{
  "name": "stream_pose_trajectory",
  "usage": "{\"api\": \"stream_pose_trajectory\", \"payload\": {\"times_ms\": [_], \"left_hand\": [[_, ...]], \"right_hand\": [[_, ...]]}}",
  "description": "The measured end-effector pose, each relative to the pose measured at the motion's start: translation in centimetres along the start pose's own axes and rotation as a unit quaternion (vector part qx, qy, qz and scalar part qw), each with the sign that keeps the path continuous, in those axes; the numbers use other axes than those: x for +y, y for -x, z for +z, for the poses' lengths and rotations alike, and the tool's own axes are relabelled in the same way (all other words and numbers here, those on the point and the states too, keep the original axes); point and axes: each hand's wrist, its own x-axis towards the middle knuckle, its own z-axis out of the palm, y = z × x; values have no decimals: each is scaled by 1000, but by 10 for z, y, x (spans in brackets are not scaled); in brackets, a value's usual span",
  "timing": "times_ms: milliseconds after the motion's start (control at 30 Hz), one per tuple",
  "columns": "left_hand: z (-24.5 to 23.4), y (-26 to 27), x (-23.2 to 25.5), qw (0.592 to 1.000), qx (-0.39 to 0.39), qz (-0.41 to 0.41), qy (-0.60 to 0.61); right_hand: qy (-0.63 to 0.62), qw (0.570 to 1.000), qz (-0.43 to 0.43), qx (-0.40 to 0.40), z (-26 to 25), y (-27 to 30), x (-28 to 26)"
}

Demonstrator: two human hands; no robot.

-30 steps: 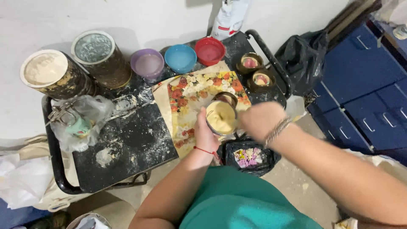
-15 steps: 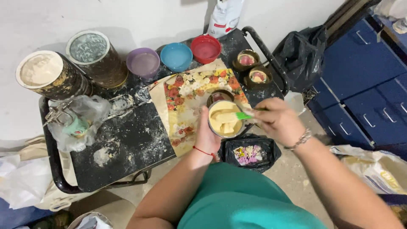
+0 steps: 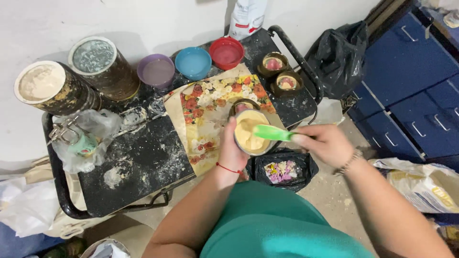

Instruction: Mixing dental plaster in a bowl and applying it to a mold to create a dental model.

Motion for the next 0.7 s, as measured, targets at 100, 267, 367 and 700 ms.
{"api": "stream_pose_trajectory", "payload": {"times_ms": [100, 267, 367, 700], "left_hand": [[-2, 0, -4, 1000, -7, -1, 11], [-39, -26, -1, 1000, 6, 24, -17], [-37, -16, 5, 999, 23, 30, -7], [-1, 28, -7, 967, -47, 27, -248]], "right_hand": [[-156, 974, 146, -71, 25, -11, 19], [-75, 962, 242, -105, 1, 0, 47], [-39, 964, 242, -102, -21, 8, 24], [484, 697, -529, -18, -1, -76, -75]]}}
